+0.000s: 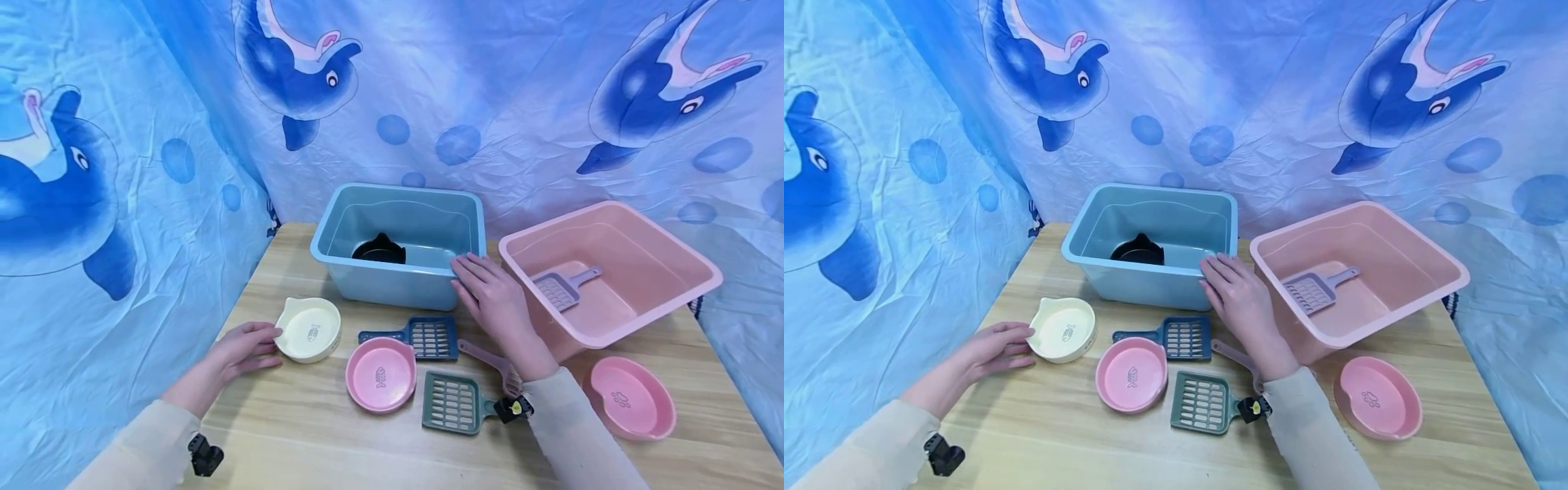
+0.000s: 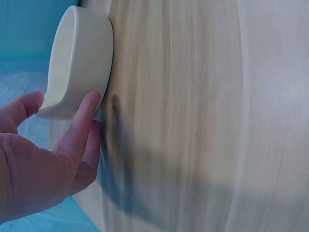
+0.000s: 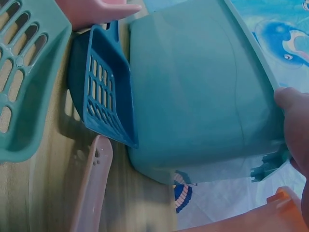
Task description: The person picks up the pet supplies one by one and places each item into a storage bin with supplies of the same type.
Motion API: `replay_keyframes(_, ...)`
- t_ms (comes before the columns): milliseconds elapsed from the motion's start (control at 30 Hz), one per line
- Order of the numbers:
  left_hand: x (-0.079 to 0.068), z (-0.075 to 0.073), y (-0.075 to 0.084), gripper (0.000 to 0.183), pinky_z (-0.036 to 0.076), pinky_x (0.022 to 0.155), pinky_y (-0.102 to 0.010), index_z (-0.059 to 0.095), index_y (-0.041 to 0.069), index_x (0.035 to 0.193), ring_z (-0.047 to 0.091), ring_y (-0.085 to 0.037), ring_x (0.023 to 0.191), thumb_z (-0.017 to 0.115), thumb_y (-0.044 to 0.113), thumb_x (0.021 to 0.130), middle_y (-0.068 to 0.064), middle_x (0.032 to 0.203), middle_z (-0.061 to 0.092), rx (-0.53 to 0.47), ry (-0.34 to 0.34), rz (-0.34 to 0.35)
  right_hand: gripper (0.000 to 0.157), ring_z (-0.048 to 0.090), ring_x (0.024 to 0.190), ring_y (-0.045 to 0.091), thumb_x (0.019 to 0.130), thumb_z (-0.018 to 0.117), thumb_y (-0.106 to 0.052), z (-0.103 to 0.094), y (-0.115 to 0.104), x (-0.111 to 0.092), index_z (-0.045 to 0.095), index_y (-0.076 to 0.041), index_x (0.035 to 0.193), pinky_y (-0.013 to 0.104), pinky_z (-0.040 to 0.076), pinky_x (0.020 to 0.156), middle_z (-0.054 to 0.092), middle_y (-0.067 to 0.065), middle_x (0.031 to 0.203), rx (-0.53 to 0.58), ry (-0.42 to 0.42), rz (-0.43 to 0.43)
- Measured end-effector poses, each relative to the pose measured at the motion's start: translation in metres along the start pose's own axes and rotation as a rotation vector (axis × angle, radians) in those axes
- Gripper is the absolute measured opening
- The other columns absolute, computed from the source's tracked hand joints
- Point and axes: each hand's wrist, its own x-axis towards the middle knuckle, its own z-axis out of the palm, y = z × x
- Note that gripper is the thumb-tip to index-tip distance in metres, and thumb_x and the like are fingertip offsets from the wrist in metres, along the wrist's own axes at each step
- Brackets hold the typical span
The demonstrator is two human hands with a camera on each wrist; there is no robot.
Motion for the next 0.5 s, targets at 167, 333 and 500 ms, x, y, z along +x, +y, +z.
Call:
replay_keyframes(167, -0.001, 0.007, -0.005, 0.067, 0.064, 0.094, -0.042, 0.026, -0.014, 0.155, 0.071, -0.02, 0.099, 0.065, 0.008, 0.106, -0.018, 0.118, 0.064, -0.044, 0.021, -0.003, 0.045, 0.07, 0.124, 0.036, 0.093, 0.084, -0.015, 0.005, 0.002, -0.001, 0.074, -0.006, 0.136, 0.057, 0.054, 0.109, 0.074, 0.015, 0.132, -0.001, 0.039, -0.011)
replay_keyframes(333, 0.0, 0.013, -0.01, 0.064, 0.065, 0.091, -0.039, 0.027, -0.014, 0.152, 0.072, -0.02, 0.098, 0.065, 0.003, 0.104, -0.019, 0.118, 0.064, -0.079, 0.046, 0.01, 0.045, 0.071, 0.123, 0.037, 0.093, 0.085, -0.016, 0.007, 0.003, -0.002, 0.074, -0.006, 0.135, 0.059, 0.054, 0.108, 0.074, 0.016, 0.131, -0.007, 0.056, -0.023)
replay_keyframes(500, 0.0, 0.018, -0.013, 0.061, 0.066, 0.087, -0.037, 0.029, -0.014, 0.149, 0.072, -0.017, 0.092, 0.065, -0.003, 0.101, -0.015, 0.11, 0.064, -0.119, 0.079, 0.026, 0.045, 0.071, 0.123, 0.036, 0.092, 0.085, -0.017, 0.008, 0.005, -0.004, 0.074, -0.007, 0.135, 0.058, 0.054, 0.108, 0.075, 0.015, 0.13, -0.014, 0.06, -0.025)
